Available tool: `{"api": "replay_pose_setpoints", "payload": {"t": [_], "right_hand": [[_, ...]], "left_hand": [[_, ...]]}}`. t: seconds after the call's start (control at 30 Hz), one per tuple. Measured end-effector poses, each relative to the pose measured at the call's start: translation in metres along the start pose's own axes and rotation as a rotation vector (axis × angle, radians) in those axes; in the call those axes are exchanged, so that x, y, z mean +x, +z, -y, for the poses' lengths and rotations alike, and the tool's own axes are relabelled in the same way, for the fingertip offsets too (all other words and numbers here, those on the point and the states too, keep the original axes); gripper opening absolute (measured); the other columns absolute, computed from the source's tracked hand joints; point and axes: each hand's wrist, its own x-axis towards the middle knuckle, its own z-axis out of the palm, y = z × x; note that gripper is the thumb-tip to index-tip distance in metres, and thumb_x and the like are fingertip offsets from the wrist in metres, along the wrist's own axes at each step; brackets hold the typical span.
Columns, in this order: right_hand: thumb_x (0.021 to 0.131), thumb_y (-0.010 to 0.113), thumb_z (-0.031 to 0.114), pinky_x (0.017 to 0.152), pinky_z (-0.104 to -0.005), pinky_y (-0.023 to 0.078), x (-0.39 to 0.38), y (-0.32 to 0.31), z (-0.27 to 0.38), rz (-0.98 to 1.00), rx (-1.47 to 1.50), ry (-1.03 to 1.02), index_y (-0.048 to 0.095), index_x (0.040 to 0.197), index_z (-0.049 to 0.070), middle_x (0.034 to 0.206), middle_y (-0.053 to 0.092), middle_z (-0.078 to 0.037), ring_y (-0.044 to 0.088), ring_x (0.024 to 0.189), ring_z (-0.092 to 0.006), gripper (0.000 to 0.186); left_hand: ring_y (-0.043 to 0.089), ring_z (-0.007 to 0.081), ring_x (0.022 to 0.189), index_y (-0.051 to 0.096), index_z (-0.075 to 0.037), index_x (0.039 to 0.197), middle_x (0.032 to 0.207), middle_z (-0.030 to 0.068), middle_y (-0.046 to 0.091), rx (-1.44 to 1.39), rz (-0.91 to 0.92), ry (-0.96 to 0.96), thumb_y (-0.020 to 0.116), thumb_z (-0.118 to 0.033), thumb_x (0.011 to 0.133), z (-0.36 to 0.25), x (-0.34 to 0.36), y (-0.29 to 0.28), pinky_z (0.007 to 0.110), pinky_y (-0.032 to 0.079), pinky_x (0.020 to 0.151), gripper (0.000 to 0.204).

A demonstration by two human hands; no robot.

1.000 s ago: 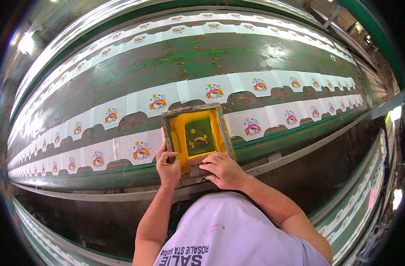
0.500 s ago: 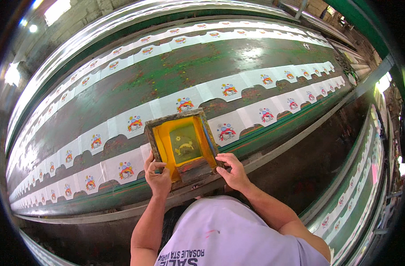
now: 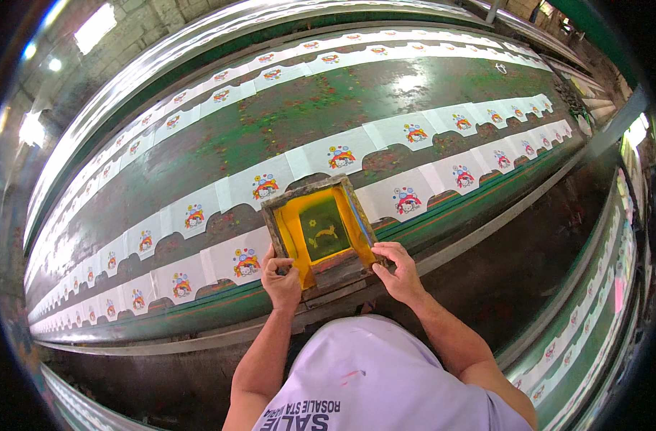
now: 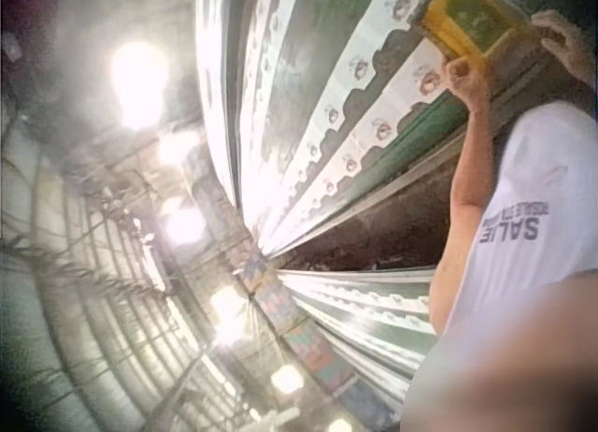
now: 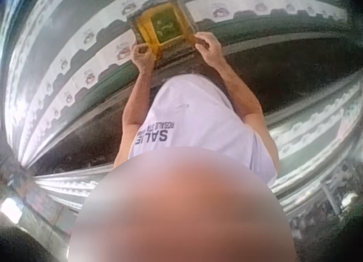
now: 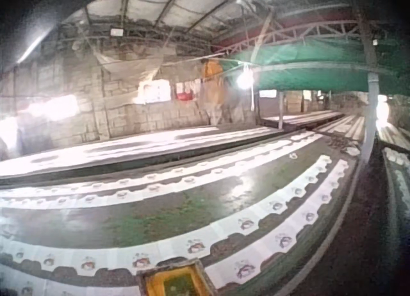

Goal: The person repeatedly dips a small yellow squeegee into green ink and presses it onto a wooden block with a fish stencil. They then press the block onto a series of white fabric pieces laid out on a green table, transferring the fish design onto each piece.

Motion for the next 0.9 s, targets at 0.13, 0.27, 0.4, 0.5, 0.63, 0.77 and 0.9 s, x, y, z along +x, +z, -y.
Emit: {"api": "replay_pose_setpoints", "payload": {"t": [0.13, 0.27, 0.4, 0.5, 0.63, 0.77, 0.9], "right_hand": [[0.096, 0.085, 0.008, 0.117, -0.0498, 0.055, 0.008, -0.018, -0.004, 0.038, -0.049, -0.088, 0.077, 0.131, 0.003, 0.139, 0.075, -0.017, 0.068, 0.135, -0.0387, 0.037], [0.093, 0.088, 0.01, 0.115, -0.0514, 0.056, 0.018, -0.025, 0.009, 0.136, -0.148, -0.295, 0.078, 0.13, 0.006, 0.138, 0.073, -0.014, 0.068, 0.134, -0.0388, 0.039], [0.09, 0.091, 0.016, 0.117, -0.0519, 0.054, 0.027, -0.016, 0.024, 0.32, -0.23, -0.429, 0.077, 0.135, 0.01, 0.141, 0.071, -0.011, 0.067, 0.136, -0.0368, 0.047], [0.095, 0.083, 0.016, 0.117, -0.0509, 0.054, 0.035, -0.002, 0.028, 0.391, -0.327, -0.474, 0.077, 0.138, 0.009, 0.139, 0.072, -0.011, 0.067, 0.137, -0.0359, 0.044], [0.098, 0.072, 0.014, 0.115, -0.0499, 0.055, 0.048, 0.009, 0.033, 0.413, -0.39, -0.541, 0.078, 0.14, 0.008, 0.136, 0.073, -0.011, 0.069, 0.133, -0.0346, 0.042], [0.097, 0.07, 0.009, 0.112, -0.0493, 0.056, 0.06, 0.02, 0.043, 0.522, -0.432, -0.489, 0.079, 0.137, 0.007, 0.134, 0.075, -0.011, 0.071, 0.128, -0.0335, 0.041], [0.097, 0.067, 0.005, 0.109, -0.0487, 0.057, 0.074, 0.021, 0.047, 0.597, -0.44, -0.379, 0.078, 0.137, 0.006, 0.131, 0.077, -0.011, 0.072, 0.124, -0.0336, 0.042]], "left_hand": [[0.069, 0.0254, 0.14, 0.073, -0.003, 0.093, 0.172, 0.0275, 0.058, -0.09, -0.03, -0.015, 0.073, 0.015, 0.081, 0.006, -0.001, 0.011, 0.034, 0.053, 0.11, 0.021], [0.07, 0.0184, 0.129, 0.073, -0.002, 0.092, 0.172, 0.0249, 0.059, -0.181, -0.019, -0.128, 0.074, 0.015, 0.08, 0.011, -0.002, 0.011, 0.03, 0.053, 0.103, 0.02], [0.068, 0.022, 0.137, 0.073, -0.001, 0.094, 0.172, 0.0249, 0.06, -0.165, -0.008, -0.14, 0.073, 0.018, 0.078, 0.011, -0.004, 0.009, 0.033, 0.053, 0.109, 0.024], [0.068, 0.0202, 0.134, 0.072, -0.001, 0.091, 0.173, 0.0235, 0.059, -0.167, 0.001, -0.125, 0.073, 0.016, 0.079, 0.009, -0.004, 0.008, 0.033, 0.052, 0.107, 0.021], [0.066, 0.0237, 0.142, 0.072, -0.002, 0.088, 0.173, 0.0246, 0.058, -0.183, 0.005, -0.134, 0.073, 0.014, 0.08, 0.003, -0.004, 0.01, 0.035, 0.051, 0.112, 0.018], [0.061, 0.031, 0.153, 0.071, -0.001, 0.087, 0.172, 0.0264, 0.058, -0.111, -0.001, -0.114, 0.072, 0.014, 0.082, -0.004, -0.006, 0.013, 0.039, 0.049, 0.12, 0.016], [0.06, 0.034, 0.154, 0.073, 0.0, 0.088, 0.172, 0.0281, 0.058, -0.044, 0.006, -0.098, 0.072, 0.013, 0.084, -0.002, -0.006, 0.013, 0.042, 0.048, 0.123, 0.014]]}}
